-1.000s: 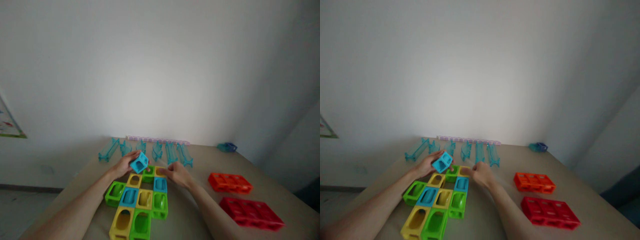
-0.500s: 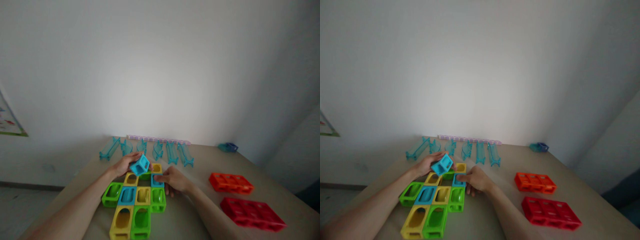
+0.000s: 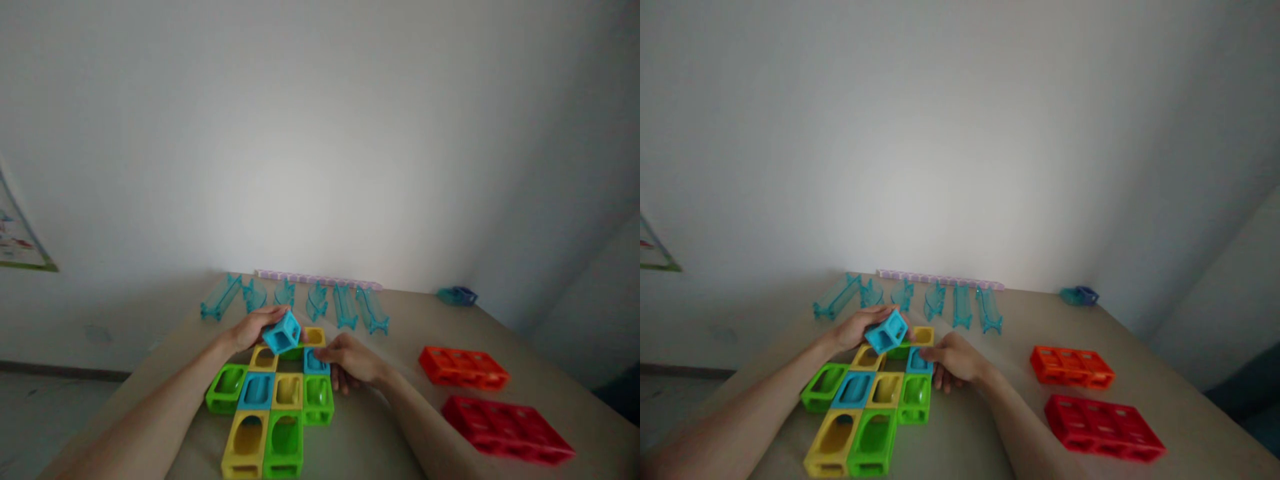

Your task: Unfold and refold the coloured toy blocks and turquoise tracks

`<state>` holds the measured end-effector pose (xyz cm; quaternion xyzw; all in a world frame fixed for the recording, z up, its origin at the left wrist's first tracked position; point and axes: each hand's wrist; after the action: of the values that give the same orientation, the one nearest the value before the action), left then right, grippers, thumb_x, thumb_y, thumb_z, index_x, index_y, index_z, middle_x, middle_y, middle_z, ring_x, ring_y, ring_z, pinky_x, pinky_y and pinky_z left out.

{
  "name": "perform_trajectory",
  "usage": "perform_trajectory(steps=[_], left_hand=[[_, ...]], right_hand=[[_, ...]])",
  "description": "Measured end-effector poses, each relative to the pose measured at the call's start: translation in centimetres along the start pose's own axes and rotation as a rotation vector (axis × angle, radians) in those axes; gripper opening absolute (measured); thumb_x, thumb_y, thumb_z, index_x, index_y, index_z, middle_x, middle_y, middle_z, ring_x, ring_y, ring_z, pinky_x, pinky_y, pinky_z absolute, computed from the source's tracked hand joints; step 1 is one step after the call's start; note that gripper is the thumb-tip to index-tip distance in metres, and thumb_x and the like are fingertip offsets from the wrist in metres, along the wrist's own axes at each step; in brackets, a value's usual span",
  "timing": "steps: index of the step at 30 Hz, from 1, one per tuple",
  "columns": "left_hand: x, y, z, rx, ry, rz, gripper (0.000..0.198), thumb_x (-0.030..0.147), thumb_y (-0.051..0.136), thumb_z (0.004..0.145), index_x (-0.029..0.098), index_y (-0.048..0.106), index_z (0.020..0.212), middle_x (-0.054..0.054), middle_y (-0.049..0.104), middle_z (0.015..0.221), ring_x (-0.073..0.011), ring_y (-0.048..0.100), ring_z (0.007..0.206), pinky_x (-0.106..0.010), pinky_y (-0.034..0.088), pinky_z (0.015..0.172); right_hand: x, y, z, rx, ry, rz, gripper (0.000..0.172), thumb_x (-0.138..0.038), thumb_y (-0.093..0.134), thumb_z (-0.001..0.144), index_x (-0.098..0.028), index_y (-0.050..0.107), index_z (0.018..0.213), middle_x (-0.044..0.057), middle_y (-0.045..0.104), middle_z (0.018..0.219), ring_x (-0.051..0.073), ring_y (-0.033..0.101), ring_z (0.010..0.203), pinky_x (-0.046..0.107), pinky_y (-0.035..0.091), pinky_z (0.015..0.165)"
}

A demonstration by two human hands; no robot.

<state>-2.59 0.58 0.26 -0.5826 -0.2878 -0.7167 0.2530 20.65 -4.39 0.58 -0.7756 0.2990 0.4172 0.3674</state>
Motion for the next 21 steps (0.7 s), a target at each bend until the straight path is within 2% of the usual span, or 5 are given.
perform_trajectory(steps=[8,21], left_hand=[[0.02,-0.11,-0.01,-0.016,0.001,0.001,0.042,0.043,0.046,0.089,0.009,0.07,0.099,-0.013,0.072,0.089,-0.0221,0.065,0.082,-0.031,0.046,0.077],[0.28,0.07,-0.07,-0.001,-0.032,-0.025,0.044,0.047,0.05,0.086,0.009,0.071,0.097,-0.013,0.072,0.086,-0.0232,0.065,0.081,-0.031,0.046,0.075]], right_hand=[[0.07,-0.06,0.12,-0.021,-0.007,0.018,0.043,-0.04,0.05,0.084,-0.014,0.056,0.051,0.0,0.057,0.042,0.007,0.046,0.025,0.015,0.026,0.022],[0.63,-0.24,0.42,0.017,-0.015,0.025,0.044,-0.042,0.053,0.081,-0.015,0.054,0.047,-0.001,0.055,0.038,0.007,0.045,0.026,0.016,0.03,0.024]])
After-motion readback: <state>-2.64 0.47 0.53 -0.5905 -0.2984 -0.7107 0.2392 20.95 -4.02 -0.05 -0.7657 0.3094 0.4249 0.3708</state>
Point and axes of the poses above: each hand's wrist, its own z-axis towards the middle knuckle, its own y-axis out of the palm, x = y × z
